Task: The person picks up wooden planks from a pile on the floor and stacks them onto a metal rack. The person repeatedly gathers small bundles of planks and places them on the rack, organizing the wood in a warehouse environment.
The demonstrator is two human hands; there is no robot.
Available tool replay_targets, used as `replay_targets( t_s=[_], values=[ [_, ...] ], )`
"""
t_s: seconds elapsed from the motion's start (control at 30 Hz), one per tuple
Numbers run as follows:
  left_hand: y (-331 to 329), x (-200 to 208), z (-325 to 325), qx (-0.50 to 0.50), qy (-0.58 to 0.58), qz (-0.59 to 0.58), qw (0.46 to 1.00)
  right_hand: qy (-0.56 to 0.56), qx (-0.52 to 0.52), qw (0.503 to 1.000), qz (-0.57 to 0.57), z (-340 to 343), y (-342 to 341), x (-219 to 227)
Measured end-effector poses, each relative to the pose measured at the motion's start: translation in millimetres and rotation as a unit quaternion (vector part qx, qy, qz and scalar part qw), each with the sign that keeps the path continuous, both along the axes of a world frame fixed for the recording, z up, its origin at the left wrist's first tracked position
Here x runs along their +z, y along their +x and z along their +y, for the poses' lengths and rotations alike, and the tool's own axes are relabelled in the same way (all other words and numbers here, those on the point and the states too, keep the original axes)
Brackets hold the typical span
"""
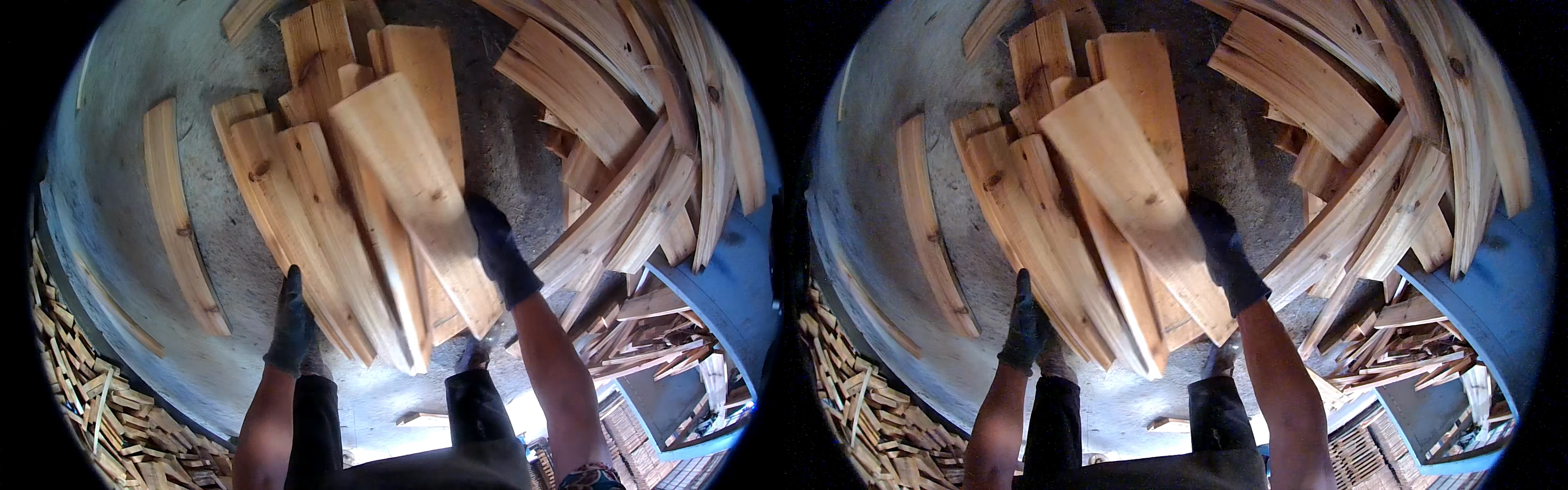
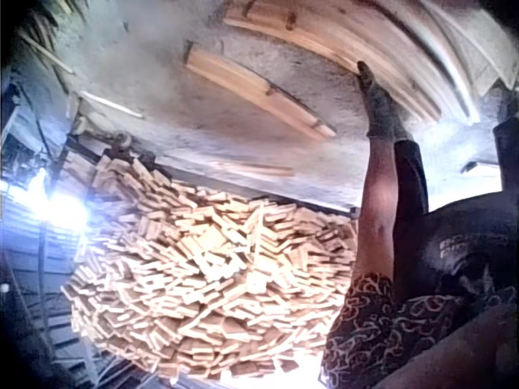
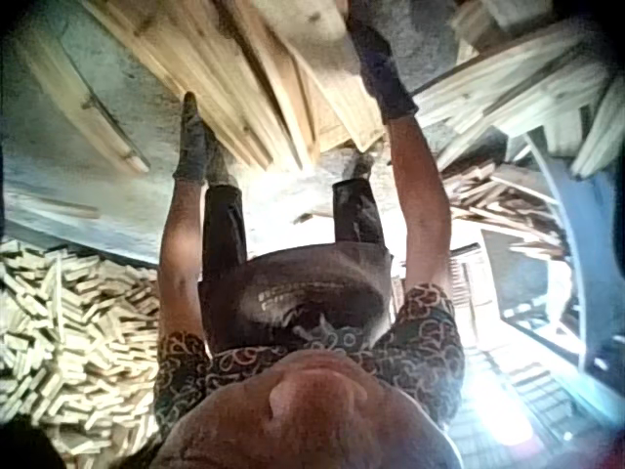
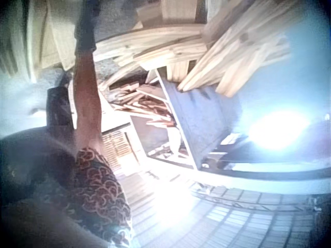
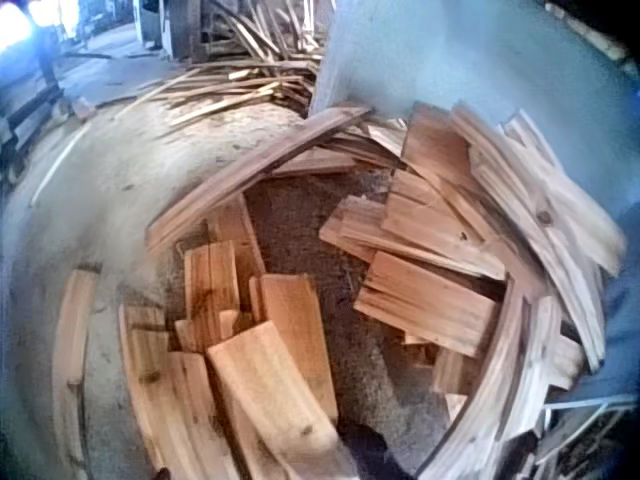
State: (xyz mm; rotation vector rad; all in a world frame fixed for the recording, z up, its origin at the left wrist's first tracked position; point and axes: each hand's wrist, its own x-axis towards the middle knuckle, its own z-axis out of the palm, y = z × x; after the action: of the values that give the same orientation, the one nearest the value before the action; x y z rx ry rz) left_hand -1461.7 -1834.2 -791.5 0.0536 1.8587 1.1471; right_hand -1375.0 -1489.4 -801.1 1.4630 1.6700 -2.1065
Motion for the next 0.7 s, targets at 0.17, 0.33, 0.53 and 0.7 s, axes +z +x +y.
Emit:
replay_targets(
  t_s=[0.17, 0.33, 0.53, 0.7],
  values=[
    [-27, 9, 14, 0.390, 0.091, -0.315, 0.860, 0.166, 0.094, 0.982, 0.012, -29, 10, -4],
    [-11, -31, -36, 0.186, 0.002, -0.172, 0.968, 0.205, 0.125, 0.970, 0.039, -43, 4, 17],
    [-27, 5, 1, 0.251, 0.027, -0.264, 0.931, 0.382, 0.137, 0.913, 0.038, -60, 31, -5],
    [-21, -16, -13, 0.309, 0.061, -0.315, 0.895, 0.142, 0.060, 0.987, 0.036, -64, 18, 12]
  ],
)
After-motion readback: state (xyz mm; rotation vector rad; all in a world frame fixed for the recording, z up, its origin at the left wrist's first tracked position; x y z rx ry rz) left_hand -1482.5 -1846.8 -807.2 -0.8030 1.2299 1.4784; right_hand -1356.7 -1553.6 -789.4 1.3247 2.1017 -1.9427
